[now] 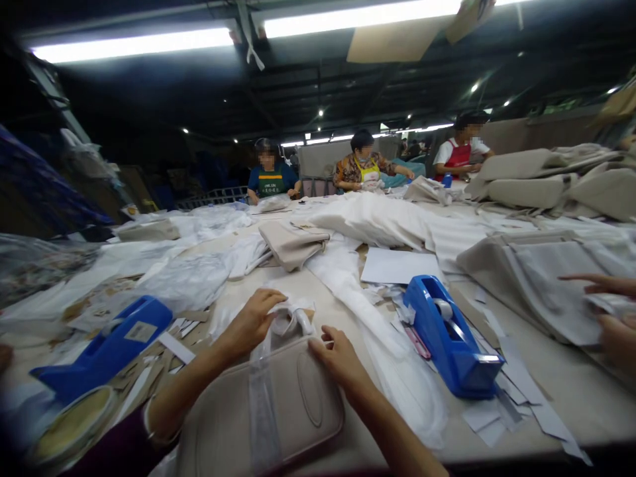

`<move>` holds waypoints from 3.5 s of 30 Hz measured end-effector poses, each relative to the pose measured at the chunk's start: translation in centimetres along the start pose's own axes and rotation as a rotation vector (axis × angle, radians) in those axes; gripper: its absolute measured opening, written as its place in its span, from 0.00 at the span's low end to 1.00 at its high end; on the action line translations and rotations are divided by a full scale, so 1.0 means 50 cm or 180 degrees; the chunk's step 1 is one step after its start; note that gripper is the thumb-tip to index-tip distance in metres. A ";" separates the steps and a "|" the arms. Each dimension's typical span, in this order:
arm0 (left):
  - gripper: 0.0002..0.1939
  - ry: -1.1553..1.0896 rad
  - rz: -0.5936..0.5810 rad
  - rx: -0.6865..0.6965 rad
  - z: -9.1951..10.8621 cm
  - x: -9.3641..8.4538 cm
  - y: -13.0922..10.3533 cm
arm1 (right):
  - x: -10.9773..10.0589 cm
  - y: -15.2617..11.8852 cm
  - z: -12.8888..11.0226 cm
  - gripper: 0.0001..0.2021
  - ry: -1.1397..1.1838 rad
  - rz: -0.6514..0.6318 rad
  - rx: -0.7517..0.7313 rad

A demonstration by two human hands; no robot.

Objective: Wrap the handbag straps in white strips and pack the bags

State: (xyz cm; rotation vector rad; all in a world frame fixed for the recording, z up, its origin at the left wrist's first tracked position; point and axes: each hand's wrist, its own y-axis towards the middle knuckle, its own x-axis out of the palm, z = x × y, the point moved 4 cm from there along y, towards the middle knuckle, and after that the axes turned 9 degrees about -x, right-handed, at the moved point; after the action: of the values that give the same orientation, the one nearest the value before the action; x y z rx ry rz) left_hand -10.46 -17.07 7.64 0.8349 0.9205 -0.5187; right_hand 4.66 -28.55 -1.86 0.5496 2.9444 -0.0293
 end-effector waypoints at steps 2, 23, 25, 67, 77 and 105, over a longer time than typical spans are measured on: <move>0.19 0.0098 -0.0147 -0.0356 -0.032 0.023 0.058 | -0.014 0.037 0.009 0.29 0.0077 0.0229 0.0010; 0.13 -0.0067 -0.1288 -0.1380 -0.149 0.051 0.079 | 0.008 0.228 0.019 0.13 -0.0761 0.0037 -0.0433; 0.09 -0.0416 -0.1413 -0.1467 -0.134 0.047 0.070 | 0.009 0.231 0.020 0.15 -0.0850 -0.0044 -0.0461; 0.24 -0.0660 -0.1137 0.0206 0.042 0.045 0.043 | -0.049 -0.016 0.009 0.28 0.0314 -0.0155 0.0560; 0.19 0.0078 -0.1916 0.1075 0.087 0.152 0.057 | 0.008 -0.024 0.019 0.21 0.0747 -0.0431 0.0744; 0.09 0.0189 -0.0846 0.1004 0.027 0.186 0.026 | 0.021 0.075 0.039 0.23 -0.0029 -0.0895 0.0054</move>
State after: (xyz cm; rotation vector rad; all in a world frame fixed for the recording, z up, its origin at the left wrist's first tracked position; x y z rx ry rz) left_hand -4.07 -17.81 0.70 1.0216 1.0262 -0.8901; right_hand 5.32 -24.75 -3.93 0.1331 2.9895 -0.0872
